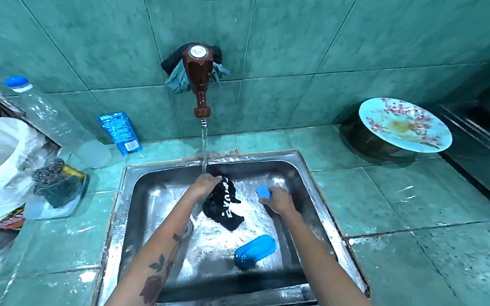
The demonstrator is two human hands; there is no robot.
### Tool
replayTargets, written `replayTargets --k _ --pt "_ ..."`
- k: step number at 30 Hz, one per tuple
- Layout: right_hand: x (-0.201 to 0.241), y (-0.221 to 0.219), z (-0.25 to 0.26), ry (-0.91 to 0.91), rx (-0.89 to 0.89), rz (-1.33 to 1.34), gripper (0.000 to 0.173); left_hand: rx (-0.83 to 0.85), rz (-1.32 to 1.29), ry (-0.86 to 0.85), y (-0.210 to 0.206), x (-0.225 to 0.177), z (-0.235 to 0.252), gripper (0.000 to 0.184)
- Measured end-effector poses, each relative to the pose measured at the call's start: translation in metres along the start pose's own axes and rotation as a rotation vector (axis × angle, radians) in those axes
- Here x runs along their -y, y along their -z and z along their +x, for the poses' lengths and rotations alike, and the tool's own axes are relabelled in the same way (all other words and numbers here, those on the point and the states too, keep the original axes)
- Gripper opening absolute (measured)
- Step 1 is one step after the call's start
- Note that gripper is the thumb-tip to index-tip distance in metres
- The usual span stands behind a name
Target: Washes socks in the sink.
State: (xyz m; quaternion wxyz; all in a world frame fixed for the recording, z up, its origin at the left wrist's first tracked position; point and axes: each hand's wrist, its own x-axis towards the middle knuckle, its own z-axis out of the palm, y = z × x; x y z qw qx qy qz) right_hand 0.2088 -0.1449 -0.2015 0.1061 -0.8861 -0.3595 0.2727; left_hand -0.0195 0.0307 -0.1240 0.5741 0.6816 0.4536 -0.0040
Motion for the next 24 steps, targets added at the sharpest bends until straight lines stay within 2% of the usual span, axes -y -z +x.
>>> replayTargets --k 3,6,8,10,13,15,17,18,19,21,24 --pt "0.011 -0.008 -0.006 0.161 0.022 0.254 0.036 0.010 0.033 -0.014 0.001 0.009 0.001 0.052" --pt "0.042 0.012 -0.019 0.413 0.011 0.841 0.029 -0.059 -0.088 -0.142 0.016 -0.004 -0.005 0.044" --pt "0.071 0.045 -0.028 0.615 0.068 1.185 0.036 -0.081 -0.144 -0.198 0.031 -0.020 -0.020 0.043" --pt "0.104 0.090 -0.035 0.781 0.146 1.283 0.039 -0.083 -0.177 -0.230 0.046 -0.037 -0.043 0.039" --pt "0.160 0.161 -0.057 0.883 0.111 1.170 0.027 -0.074 -0.297 -0.293 0.069 -0.055 -0.083 0.034" --pt "0.195 0.199 -0.069 0.963 0.063 1.079 0.024 -0.098 -0.490 -0.399 0.084 -0.060 -0.108 0.025" --pt "0.227 0.227 -0.080 1.035 0.000 0.886 0.028 -0.130 -0.745 -0.510 0.089 -0.043 -0.111 0.025" --pt "0.241 0.237 -0.086 1.042 -0.041 0.739 0.039 -0.168 -0.797 -0.511 0.084 -0.029 -0.107 0.025" --pt "0.254 0.244 -0.090 1.023 -0.091 0.554 0.047 -0.198 -0.790 -0.462 0.076 -0.014 -0.101 0.023" --pt "0.275 0.255 -0.097 0.988 -0.151 0.155 0.045 -0.180 -0.687 -0.312 0.063 0.006 -0.097 0.020" --pt "0.294 0.265 -0.108 1.003 -0.205 -0.215 0.035 -0.147 -0.551 -0.228 0.068 0.016 -0.101 0.038"
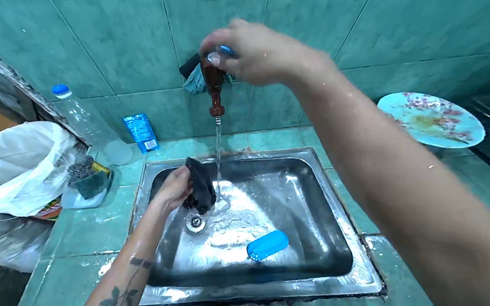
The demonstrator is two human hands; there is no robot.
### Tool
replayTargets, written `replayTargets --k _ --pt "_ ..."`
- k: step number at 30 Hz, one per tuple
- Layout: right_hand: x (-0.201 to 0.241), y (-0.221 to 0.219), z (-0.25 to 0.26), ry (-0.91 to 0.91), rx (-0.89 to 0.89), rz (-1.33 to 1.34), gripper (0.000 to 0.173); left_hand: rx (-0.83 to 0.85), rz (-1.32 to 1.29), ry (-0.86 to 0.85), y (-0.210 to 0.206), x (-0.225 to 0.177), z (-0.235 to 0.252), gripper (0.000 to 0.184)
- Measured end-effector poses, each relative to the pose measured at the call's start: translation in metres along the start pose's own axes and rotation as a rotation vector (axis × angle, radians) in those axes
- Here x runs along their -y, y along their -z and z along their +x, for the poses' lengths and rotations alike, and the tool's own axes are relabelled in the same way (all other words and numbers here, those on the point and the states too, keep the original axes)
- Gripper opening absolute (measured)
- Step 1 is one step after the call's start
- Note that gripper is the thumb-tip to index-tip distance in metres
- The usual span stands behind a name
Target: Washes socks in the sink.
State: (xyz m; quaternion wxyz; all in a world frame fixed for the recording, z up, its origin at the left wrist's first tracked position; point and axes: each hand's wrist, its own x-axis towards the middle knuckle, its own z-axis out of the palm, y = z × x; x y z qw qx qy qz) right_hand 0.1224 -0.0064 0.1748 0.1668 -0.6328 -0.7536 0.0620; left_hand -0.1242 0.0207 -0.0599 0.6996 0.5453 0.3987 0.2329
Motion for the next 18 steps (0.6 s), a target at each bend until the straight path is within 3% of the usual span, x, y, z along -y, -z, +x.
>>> replayTargets --k 2,4,9,13,15,18 --pt "0.009 0.008 0.006 0.039 0.070 -0.163 0.037 0.064 -0.024 0.020 0.012 -0.014 -0.008 0.064" --pt "0.018 0.008 0.013 0.020 0.106 -0.269 0.045 0.154 -0.034 -0.016 0.016 -0.038 -0.024 0.073" --pt "0.044 0.004 0.018 -0.097 0.089 -0.413 0.045 0.288 -0.153 -0.226 0.022 -0.091 -0.059 0.059" --pt "0.040 0.003 0.018 -0.167 0.052 -0.313 0.052 0.351 -0.361 -0.402 0.024 -0.098 -0.066 0.040" --pt "0.030 0.000 0.008 -0.153 -0.060 -0.200 0.055 0.310 -0.321 -0.472 0.019 -0.096 -0.074 0.029" --pt "0.014 -0.037 -0.043 -0.040 -0.414 0.142 0.036 0.378 -0.204 -0.576 0.012 -0.092 -0.086 0.017"
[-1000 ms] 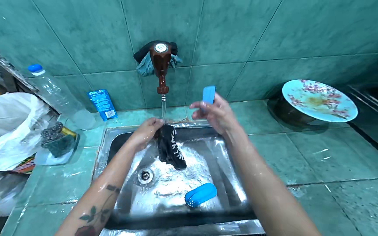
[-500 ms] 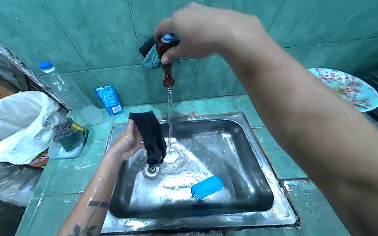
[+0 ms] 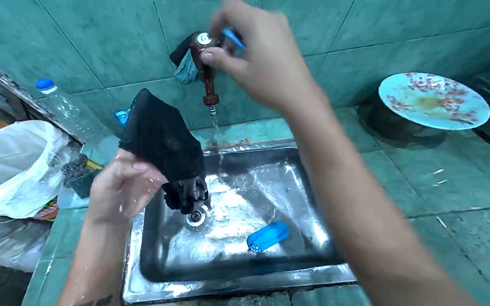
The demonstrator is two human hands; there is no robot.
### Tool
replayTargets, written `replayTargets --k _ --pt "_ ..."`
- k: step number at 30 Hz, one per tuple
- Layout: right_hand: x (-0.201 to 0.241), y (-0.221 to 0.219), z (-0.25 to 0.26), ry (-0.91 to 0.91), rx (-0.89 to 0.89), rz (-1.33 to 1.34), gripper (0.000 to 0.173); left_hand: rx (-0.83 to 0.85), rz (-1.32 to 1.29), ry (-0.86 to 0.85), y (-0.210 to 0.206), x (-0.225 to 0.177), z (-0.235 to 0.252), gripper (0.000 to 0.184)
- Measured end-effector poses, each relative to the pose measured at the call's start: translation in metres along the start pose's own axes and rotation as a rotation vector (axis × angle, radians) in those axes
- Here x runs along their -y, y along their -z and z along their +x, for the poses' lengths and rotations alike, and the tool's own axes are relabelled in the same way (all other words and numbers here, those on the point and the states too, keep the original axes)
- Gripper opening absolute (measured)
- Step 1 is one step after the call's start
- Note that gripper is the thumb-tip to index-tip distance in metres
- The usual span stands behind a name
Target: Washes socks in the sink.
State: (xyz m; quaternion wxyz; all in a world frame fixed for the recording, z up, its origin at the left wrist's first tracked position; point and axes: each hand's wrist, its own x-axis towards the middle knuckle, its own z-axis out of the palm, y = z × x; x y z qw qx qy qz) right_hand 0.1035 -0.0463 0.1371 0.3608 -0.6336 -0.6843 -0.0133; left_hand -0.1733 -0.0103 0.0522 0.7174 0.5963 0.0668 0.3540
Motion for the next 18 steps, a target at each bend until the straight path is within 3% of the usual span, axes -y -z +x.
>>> replayTargets --k 1,3,5,8,11,14,16,18 --pt "-0.005 -0.015 -0.027 0.005 -0.055 0.206 0.030 0.036 0.010 -0.028 -0.003 -0.001 -0.001 0.020" --pt "-0.016 -0.061 -0.082 -0.039 0.131 0.556 0.030 0.063 0.048 -0.087 -0.006 -0.001 -0.005 0.028" --pt "-0.028 -0.098 -0.121 -0.111 0.398 0.673 0.022 0.041 0.206 -0.146 -0.006 -0.001 -0.010 0.030" --pt "-0.052 -0.077 -0.139 -0.158 0.424 0.653 0.022 -0.101 0.637 -0.140 0.000 0.004 -0.033 0.034" --pt "-0.086 -0.021 -0.150 -0.156 0.322 0.531 0.017 -0.143 1.067 0.048 0.021 0.018 -0.065 0.047" --pt "-0.114 0.009 -0.162 -0.256 0.303 0.274 0.016 0.128 1.323 0.375 0.039 0.059 -0.078 0.048" --pt "-0.126 -0.013 -0.167 -0.416 0.312 0.075 0.017 0.348 1.356 0.664 0.037 0.110 -0.086 0.057" --pt "-0.132 -0.062 -0.177 -0.604 0.409 -0.011 0.029 0.520 1.325 0.865 0.031 0.162 -0.094 0.063"
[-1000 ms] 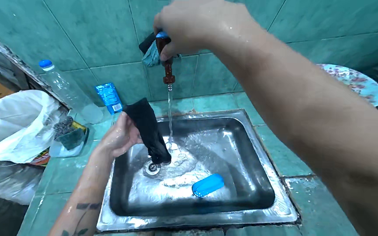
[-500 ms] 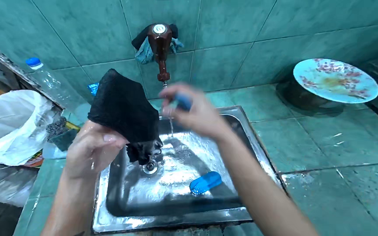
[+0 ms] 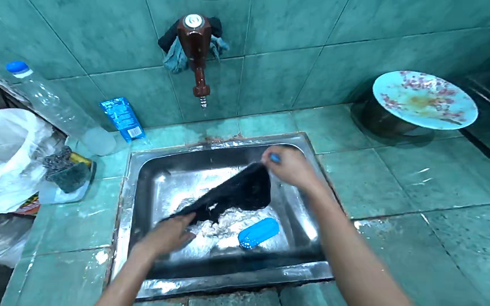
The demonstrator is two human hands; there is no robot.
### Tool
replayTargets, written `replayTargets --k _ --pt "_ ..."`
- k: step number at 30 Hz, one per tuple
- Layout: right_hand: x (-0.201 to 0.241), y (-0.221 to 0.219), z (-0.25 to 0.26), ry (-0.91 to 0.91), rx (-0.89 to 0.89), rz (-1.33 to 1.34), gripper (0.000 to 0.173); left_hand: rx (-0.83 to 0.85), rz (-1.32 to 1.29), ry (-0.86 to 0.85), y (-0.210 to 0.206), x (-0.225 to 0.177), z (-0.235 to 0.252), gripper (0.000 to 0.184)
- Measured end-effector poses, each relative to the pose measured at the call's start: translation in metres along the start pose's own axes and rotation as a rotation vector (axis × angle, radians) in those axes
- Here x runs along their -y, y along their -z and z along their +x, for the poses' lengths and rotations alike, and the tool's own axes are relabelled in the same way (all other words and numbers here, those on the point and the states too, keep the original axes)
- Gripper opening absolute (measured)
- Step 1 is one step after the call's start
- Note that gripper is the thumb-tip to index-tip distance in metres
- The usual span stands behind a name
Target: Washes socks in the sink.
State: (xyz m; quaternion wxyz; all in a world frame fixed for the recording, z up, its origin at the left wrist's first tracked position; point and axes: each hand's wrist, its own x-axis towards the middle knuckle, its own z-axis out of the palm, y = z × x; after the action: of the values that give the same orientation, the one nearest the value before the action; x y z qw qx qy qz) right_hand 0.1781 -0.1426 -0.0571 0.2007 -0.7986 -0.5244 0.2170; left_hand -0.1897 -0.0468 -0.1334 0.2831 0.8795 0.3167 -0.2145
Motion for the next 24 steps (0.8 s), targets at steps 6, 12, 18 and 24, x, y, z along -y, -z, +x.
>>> replayTargets --k 6,12,18,24 --pt "-0.005 -0.116 -0.018 0.022 0.259 -0.019 0.068 0.081 0.072 0.026 -0.035 -0.009 0.022 0.051" --pt "-0.043 -0.113 -0.064 0.162 0.832 -0.218 0.045 -0.238 -0.214 0.168 -0.045 0.005 0.012 0.057" --pt "0.056 -0.179 -0.038 -0.050 0.346 0.181 0.065 -0.079 -0.096 0.450 -0.051 -0.004 0.038 0.069" --pt "0.023 -0.168 -0.002 -0.221 0.334 -0.078 0.063 0.158 0.187 0.431 -0.042 -0.008 0.028 0.048"
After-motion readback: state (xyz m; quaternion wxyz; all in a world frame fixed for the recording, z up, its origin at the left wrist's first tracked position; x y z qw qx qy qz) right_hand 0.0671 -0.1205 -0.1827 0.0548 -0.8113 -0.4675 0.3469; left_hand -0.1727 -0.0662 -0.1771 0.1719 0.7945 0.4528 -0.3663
